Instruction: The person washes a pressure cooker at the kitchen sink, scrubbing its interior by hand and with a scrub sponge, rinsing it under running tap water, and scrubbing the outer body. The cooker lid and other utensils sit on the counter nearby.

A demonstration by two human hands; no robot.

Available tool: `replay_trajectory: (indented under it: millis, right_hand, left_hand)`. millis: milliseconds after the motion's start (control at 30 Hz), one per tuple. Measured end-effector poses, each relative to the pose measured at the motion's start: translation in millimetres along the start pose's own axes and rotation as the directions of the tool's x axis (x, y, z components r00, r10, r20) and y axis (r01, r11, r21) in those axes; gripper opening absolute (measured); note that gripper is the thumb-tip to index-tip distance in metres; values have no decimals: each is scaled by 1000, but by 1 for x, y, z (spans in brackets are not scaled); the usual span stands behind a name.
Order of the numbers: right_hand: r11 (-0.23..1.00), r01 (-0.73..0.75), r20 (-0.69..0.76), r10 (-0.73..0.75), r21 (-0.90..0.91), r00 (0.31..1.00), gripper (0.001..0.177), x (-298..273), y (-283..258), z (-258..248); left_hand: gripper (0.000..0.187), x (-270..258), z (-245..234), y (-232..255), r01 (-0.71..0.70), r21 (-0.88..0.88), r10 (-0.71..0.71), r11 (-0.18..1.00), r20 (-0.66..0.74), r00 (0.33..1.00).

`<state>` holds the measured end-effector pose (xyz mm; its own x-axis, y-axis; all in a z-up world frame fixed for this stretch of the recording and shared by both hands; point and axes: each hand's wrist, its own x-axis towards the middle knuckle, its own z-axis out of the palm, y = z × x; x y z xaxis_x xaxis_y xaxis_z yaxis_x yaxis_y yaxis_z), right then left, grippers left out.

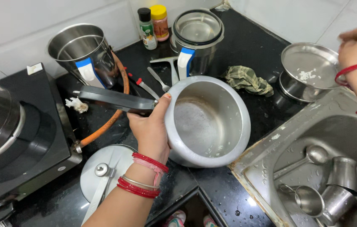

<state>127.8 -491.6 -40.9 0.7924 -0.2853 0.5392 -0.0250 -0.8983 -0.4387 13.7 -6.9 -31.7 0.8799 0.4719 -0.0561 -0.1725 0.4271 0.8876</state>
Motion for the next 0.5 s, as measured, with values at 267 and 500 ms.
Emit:
replay_trajectory:
  millis: [267,500]
  right_hand:
    - [936,-139,-259,229,325,938,17,-3,-20,-15]
    - [866,-277,173,224,417,959,13,-89,-142,-57]
  left_hand:
    - [57,-10,7,4,-39,-32,41,999,86,995]
    - [58,-19,10,5,-151,50,141,987,168,976]
